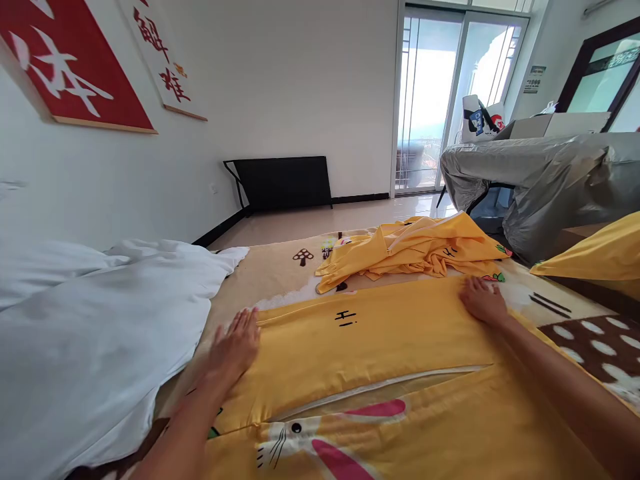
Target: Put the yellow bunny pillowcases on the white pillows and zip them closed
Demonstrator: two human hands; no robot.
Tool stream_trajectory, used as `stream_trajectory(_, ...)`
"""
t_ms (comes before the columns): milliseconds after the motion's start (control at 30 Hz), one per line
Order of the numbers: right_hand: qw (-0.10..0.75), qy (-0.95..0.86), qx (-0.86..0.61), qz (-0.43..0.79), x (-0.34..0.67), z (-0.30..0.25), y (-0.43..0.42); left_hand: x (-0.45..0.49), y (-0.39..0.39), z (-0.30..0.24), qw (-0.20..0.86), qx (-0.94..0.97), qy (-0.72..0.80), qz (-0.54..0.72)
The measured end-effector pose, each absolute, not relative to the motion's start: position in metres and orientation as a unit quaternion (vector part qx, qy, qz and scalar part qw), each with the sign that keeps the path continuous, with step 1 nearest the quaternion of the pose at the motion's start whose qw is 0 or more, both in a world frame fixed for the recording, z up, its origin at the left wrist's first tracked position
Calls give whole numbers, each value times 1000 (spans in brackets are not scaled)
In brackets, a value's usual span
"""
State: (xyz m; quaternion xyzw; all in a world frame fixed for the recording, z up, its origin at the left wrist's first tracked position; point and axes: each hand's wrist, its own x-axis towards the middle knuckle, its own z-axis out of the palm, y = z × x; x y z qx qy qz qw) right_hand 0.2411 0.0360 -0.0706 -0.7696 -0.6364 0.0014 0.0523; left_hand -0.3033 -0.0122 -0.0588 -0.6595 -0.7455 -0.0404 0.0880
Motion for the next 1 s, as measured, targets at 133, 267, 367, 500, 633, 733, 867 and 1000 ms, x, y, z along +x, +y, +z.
stream_trajectory(133,89,-767,-635,19,115,-73,9,-189,-20,-55,50,-760,-645,-60)
stream_trajectory(267,98,-856,-503,73,32,-84,-23,-126,-35,-67,-16,-809,-585,-47)
stream_trajectory(367,103,-850,-510,86,63,-90,-31,-165,-52,-74,-30,-802,-595,-46)
stream_trajectory(500,74,-758,-645,55,192,-99,-34,-284,-76,-82,-29,-754,-652,-78)
stream_trajectory(633,40,-691,-722,-12,285,-103,-46,-351,-96,-82,-3,-710,-682,-173)
stream_trajectory(733,36,-651,-753,-95,264,-89,-63,-315,-107,-69,59,-728,-657,-189)
stream_trajectory(867,114,-765,-632,-52,150,-69,-101,-200,-123,-51,37,-836,-530,-138)
stream_trajectory(1000,131,-876,-450,113,91,-71,-139,-162,-142,-61,-10,-891,-447,-78)
